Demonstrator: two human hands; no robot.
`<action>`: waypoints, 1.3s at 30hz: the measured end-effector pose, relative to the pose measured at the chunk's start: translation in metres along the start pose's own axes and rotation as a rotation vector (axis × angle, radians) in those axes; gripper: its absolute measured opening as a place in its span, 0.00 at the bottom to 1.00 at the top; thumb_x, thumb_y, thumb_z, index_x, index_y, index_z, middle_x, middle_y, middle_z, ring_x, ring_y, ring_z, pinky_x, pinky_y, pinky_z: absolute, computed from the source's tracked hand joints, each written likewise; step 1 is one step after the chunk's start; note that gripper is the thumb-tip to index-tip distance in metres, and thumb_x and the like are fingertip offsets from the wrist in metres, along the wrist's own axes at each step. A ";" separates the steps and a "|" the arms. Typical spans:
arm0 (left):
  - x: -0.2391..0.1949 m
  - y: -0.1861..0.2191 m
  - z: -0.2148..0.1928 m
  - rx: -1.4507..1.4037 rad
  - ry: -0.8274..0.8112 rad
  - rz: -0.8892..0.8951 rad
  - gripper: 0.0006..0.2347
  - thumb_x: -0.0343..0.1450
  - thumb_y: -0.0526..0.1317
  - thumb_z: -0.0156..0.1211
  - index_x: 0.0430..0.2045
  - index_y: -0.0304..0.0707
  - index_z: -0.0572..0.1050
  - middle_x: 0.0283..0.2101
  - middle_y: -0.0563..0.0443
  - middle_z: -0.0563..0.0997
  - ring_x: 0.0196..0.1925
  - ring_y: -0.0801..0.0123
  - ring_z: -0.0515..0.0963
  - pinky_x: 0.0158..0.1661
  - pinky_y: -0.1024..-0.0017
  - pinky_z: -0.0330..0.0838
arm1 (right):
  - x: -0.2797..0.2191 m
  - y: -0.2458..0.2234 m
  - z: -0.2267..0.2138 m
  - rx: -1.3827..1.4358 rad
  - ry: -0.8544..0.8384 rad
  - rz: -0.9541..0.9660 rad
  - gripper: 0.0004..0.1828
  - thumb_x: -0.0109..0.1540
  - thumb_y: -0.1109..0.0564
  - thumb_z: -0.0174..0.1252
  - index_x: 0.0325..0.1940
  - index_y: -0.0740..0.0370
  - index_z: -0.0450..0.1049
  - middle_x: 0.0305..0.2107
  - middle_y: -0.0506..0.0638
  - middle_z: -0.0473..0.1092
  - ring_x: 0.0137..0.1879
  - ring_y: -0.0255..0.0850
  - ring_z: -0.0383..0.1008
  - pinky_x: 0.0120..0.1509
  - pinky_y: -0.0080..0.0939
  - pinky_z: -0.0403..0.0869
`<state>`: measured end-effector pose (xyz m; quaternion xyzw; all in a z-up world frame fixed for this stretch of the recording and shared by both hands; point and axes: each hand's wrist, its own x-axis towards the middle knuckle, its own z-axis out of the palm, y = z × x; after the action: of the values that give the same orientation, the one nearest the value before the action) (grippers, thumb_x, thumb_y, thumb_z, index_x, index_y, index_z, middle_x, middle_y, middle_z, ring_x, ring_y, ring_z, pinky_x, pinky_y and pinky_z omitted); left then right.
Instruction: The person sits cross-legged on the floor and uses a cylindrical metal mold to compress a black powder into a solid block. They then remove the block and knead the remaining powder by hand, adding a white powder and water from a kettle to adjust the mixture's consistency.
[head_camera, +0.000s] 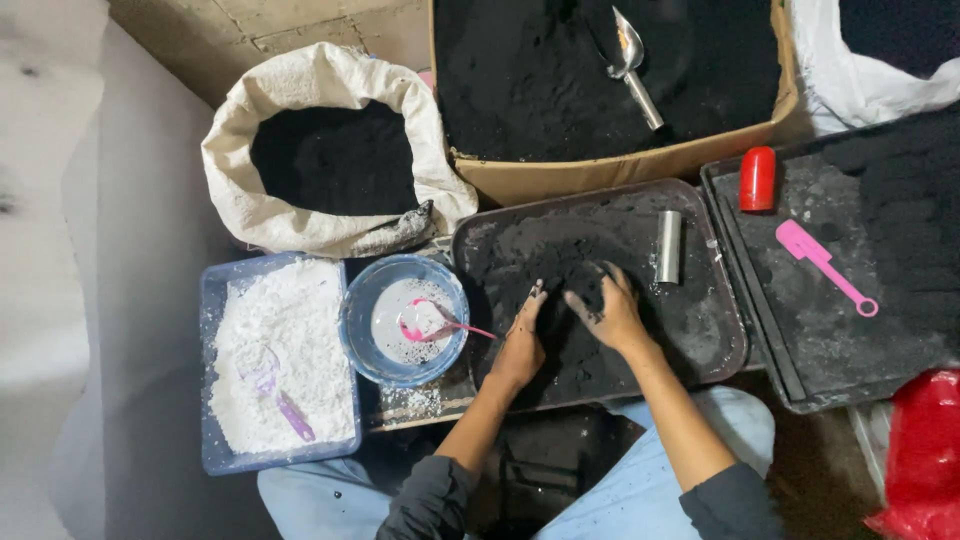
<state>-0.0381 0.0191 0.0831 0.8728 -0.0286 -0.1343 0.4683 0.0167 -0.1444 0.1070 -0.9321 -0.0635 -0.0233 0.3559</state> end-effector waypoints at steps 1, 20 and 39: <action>0.001 -0.009 0.005 0.009 0.067 0.063 0.34 0.58 0.23 0.46 0.59 0.48 0.48 0.60 0.41 0.56 0.60 0.50 0.58 0.58 0.57 0.53 | 0.001 -0.016 -0.002 0.017 -0.108 -0.024 0.27 0.54 0.42 0.55 0.52 0.58 0.65 0.48 0.61 0.62 0.58 0.57 0.59 0.58 0.62 0.58; -0.006 -0.052 0.027 0.082 0.494 -0.133 0.25 0.60 0.35 0.44 0.54 0.39 0.54 0.58 0.32 0.53 0.62 0.46 0.53 0.56 0.54 0.51 | 0.048 -0.034 0.060 -0.064 -0.612 -0.802 0.14 0.59 0.60 0.43 0.45 0.65 0.70 0.49 0.60 0.64 0.59 0.55 0.60 0.57 0.56 0.63; 0.045 -0.045 0.025 -0.889 0.405 0.239 0.23 0.70 0.51 0.32 0.59 0.41 0.50 0.61 0.42 0.56 0.64 0.61 0.52 0.60 0.62 0.43 | -0.021 -0.017 0.044 -0.228 -0.321 -0.194 0.45 0.45 0.46 0.56 0.65 0.38 0.47 0.61 0.56 0.42 0.63 0.61 0.42 0.56 0.70 0.50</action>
<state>-0.0045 0.0162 0.0237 0.5879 0.0232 0.0931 0.8032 -0.0064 -0.1044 0.0837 -0.9476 -0.2056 0.0844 0.2296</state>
